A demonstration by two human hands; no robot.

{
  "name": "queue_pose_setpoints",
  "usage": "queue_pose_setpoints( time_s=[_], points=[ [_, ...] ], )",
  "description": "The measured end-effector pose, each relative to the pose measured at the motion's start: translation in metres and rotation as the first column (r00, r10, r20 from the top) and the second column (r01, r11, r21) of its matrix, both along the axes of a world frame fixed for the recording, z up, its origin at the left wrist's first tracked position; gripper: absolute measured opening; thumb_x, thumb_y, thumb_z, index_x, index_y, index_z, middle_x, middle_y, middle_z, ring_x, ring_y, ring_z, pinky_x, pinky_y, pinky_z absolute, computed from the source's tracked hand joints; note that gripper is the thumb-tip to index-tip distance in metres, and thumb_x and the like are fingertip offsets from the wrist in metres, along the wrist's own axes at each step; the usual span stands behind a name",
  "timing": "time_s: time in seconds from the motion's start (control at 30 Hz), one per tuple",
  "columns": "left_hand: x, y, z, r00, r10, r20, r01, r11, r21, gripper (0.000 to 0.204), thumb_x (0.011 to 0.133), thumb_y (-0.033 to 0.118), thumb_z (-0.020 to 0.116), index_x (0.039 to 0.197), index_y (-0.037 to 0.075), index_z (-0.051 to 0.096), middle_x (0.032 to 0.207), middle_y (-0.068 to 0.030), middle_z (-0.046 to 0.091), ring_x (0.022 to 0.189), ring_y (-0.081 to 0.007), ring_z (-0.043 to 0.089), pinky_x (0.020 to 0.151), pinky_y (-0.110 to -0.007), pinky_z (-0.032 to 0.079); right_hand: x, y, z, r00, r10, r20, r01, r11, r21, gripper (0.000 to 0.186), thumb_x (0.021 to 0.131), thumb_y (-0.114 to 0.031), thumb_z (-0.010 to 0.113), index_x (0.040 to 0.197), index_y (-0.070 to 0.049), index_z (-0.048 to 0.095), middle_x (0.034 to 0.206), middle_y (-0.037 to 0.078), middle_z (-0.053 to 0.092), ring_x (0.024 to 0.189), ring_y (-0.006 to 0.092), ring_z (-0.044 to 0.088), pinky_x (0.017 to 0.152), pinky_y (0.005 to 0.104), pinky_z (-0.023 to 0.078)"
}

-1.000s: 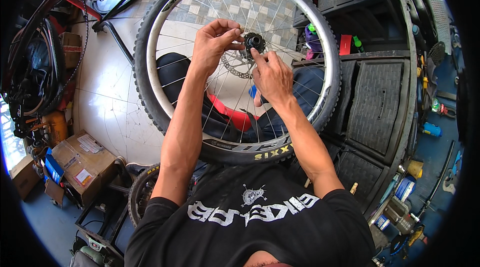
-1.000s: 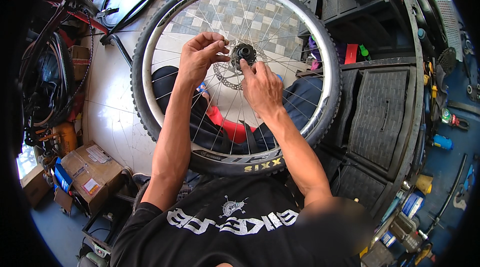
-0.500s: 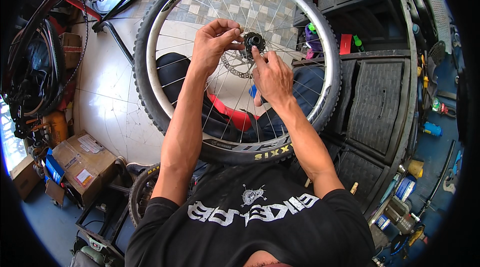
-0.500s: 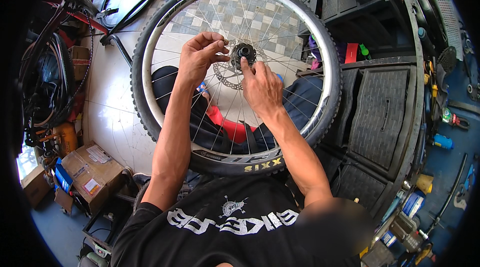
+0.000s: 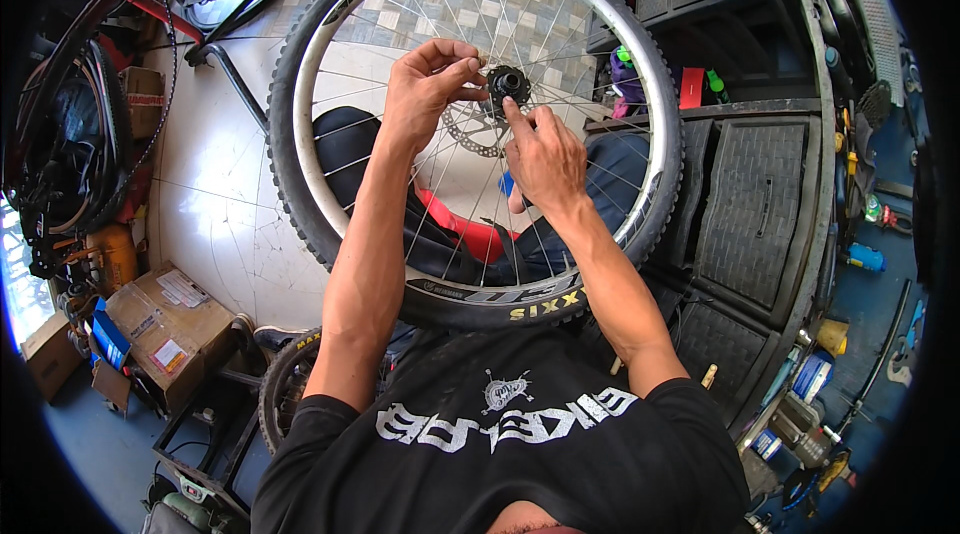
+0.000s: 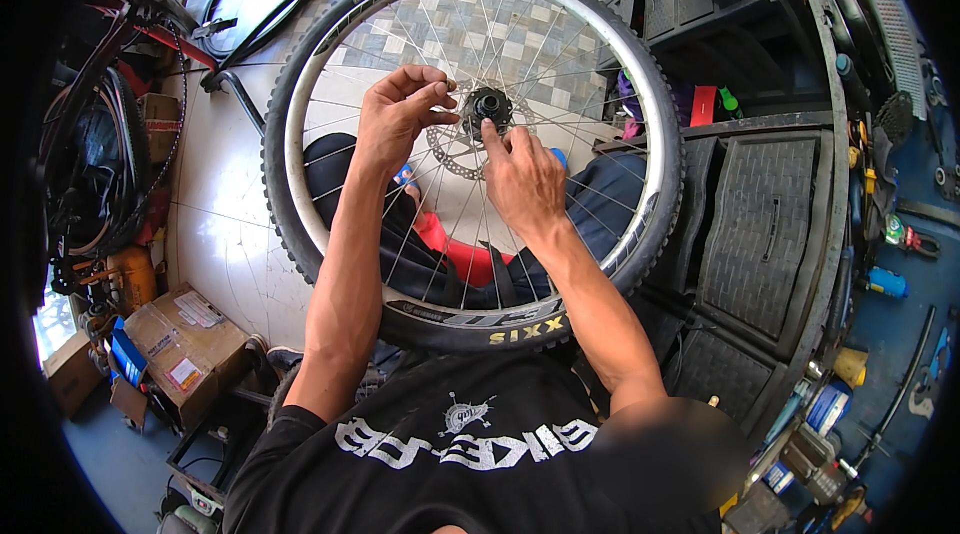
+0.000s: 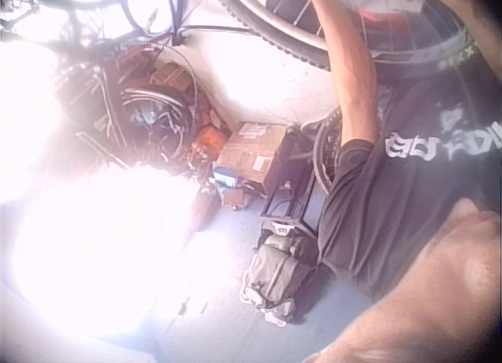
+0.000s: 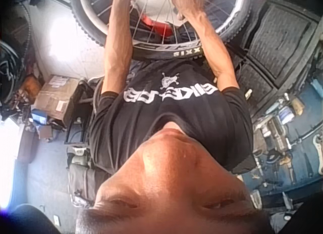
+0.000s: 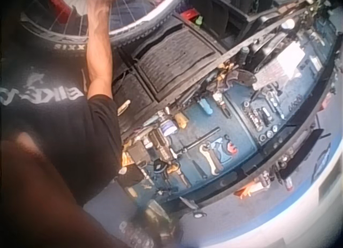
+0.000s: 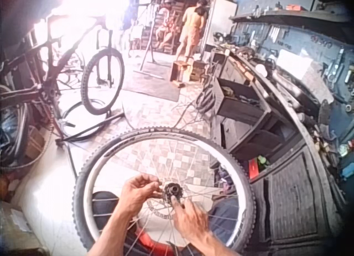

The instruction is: The person adjusts the hub of a bicycle wheel resting on their lap, using fingers to manipulate small components and a tool to tighten or loosen parts. They rotate the wheel and continue adjusting the hub mechanism.

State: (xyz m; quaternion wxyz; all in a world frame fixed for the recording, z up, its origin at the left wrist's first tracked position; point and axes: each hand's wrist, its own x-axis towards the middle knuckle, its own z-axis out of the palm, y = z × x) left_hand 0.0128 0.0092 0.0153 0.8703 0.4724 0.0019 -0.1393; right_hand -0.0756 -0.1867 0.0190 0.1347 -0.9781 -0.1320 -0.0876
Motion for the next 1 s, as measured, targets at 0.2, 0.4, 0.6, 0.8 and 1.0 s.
queue_pose_setpoints(
  time_s=[0.2, 0.4, 0.6, 0.8, 1.0],
  points=[
    [0.0001, 0.0002, -0.0001, 1.000, -0.004, -0.002, 0.004, 1.000, -0.005, 0.016, 0.097, 0.005, 0.074, 0.110, -0.003, 0.068, 0.100, -0.0102, 0.073, 0.089, -0.0198, 0.074, 0.078, -0.037, 0.068, 0.0018, 0.0002, 0.0000, 1.000, -0.008, -0.011, 0.008, 1.000, -0.007, 0.056, 0.083, -0.010, 0.071, 0.139, -0.015, 0.069, 0.097, 0.010, 0.061, 0.082, 0.0290, 0.067, 0.071, 0.0435, 0.056],
    [-0.0004, 0.0004, 0.0006, 1.000, 0.000, -0.003, 0.000, 1.000, -0.002, 0.016, 0.097, 0.005, 0.074, 0.110, -0.003, 0.068, 0.101, -0.0105, 0.073, 0.089, -0.0199, 0.074, 0.078, -0.036, 0.068, 0.0022, 0.0017, -0.0018, 1.000, 0.001, 0.008, -0.001, 1.000, -0.031, 0.065, 0.084, -0.010, 0.071, 0.148, -0.020, 0.063, 0.093, 0.009, 0.058, 0.079, 0.0286, 0.066, 0.069, 0.0437, 0.056],
    [-0.0004, -0.0002, 0.0008, 1.000, 0.005, -0.001, -0.005, 1.000, 0.005, 0.016, 0.097, 0.005, 0.074, 0.110, -0.003, 0.069, 0.101, -0.0112, 0.074, 0.089, -0.0197, 0.074, 0.078, -0.036, 0.068, 0.0056, 0.0048, -0.0032, 1.000, -0.006, 0.014, 0.007, 0.996, -0.086, 0.072, 0.085, -0.009, 0.070, 0.153, -0.027, 0.057, 0.091, 0.009, 0.056, 0.078, 0.0284, 0.065, 0.067, 0.0432, 0.055],
    [-0.0005, -0.0005, 0.0010, 1.000, 0.009, -0.007, -0.009, 1.000, 0.006, 0.016, 0.096, 0.005, 0.075, 0.109, -0.003, 0.069, 0.103, -0.0126, 0.074, 0.088, -0.0199, 0.074, 0.077, -0.036, 0.067, 0.0077, 0.0073, -0.0032, 1.000, -0.030, 0.009, 0.031, 0.988, -0.155, 0.069, 0.086, -0.009, 0.070, 0.152, -0.028, 0.058, 0.092, 0.010, 0.056, 0.077, 0.0285, 0.064, 0.068, 0.0433, 0.054],
    [-0.0001, 0.0006, 0.0006, 1.000, 0.003, -0.003, -0.003, 1.000, -0.002, 0.016, 0.097, 0.005, 0.074, 0.110, -0.003, 0.069, 0.103, -0.0123, 0.074, 0.088, -0.0198, 0.074, 0.077, -0.036, 0.068, 0.0023, 0.0070, -0.0007, 1.000, -0.016, -0.003, 0.015, 0.989, -0.148, 0.065, 0.086, -0.010, 0.070, 0.149, -0.025, 0.062, 0.092, 0.010, 0.056, 0.077, 0.0292, 0.064, 0.069, 0.0435, 0.054]
  ],
)
